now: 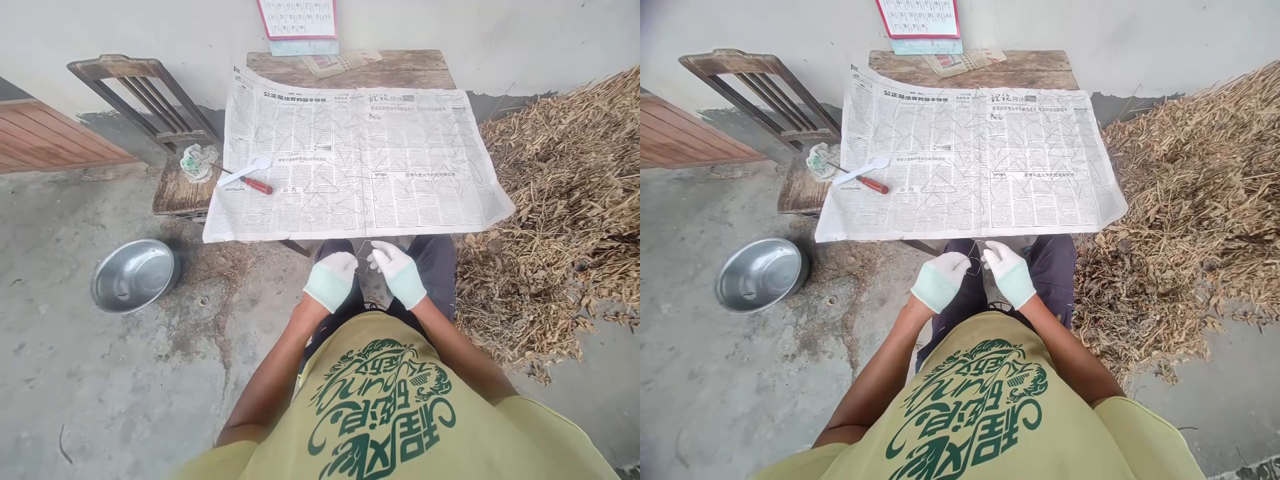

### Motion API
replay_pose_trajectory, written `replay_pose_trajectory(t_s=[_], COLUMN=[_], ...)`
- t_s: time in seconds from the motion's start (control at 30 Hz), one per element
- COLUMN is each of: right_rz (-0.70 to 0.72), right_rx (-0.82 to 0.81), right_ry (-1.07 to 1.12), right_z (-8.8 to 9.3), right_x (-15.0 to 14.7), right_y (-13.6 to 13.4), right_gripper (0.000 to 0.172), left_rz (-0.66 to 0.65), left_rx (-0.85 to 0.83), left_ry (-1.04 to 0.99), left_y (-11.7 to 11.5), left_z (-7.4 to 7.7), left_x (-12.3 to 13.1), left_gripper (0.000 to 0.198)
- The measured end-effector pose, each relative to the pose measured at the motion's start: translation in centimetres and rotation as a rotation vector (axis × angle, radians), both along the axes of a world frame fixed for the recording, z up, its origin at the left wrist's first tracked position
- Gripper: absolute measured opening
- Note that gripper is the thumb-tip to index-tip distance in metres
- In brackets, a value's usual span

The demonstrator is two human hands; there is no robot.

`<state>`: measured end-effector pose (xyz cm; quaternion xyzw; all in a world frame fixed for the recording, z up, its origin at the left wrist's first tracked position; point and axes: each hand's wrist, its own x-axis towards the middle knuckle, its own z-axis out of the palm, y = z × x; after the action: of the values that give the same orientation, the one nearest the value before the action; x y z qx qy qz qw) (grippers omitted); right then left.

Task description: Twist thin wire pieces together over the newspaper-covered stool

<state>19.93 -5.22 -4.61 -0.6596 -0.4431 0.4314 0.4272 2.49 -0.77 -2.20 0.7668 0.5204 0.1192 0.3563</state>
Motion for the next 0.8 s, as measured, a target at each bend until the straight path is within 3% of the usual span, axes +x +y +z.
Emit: replay_pose_trajectory(t_s=[0.1,0.2,0.3,0.5,0.6,0.8], right_rz=[-0.005,0.039,0.048,0.158,0.194,0.09], right_rx=[0.032,0.088,0.114,0.083,0.089,0.086], right_ry=[0.059,0.1,0.13,0.239,0.235,0.408], right_z=[0.7,2.1,3.1,3.6,3.6,1.6], right_x=[-0.2,-0.2,0.0,1.2,1.6,0.7], right_y=[0.1,0.2,0.4,1.1,1.2,1.4], right_gripper=[0.046,0.038,0.028,0.032,0.036,0.048], left_rz=[0.05,0.039,0.012,0.06,0.102,0.232], left_rx=[-0.187,-0.321,-0.362,-0.397,-0.526,-0.718], left_ry=[-0.137,-0.212,-0.236,-0.259,-0.362,-0.668], left_y=[0.0,-0.2,-0.4,-0.6,-0.6,-0.6], left_z=[0.3,0.6,0.8,1.0,0.8,-0.7], left_x=[-0.3,-0.4,-0.4,-0.7,-0.6,0.0], left_gripper=[0.024,0.021,0.02,0.019,0.016,0.014])
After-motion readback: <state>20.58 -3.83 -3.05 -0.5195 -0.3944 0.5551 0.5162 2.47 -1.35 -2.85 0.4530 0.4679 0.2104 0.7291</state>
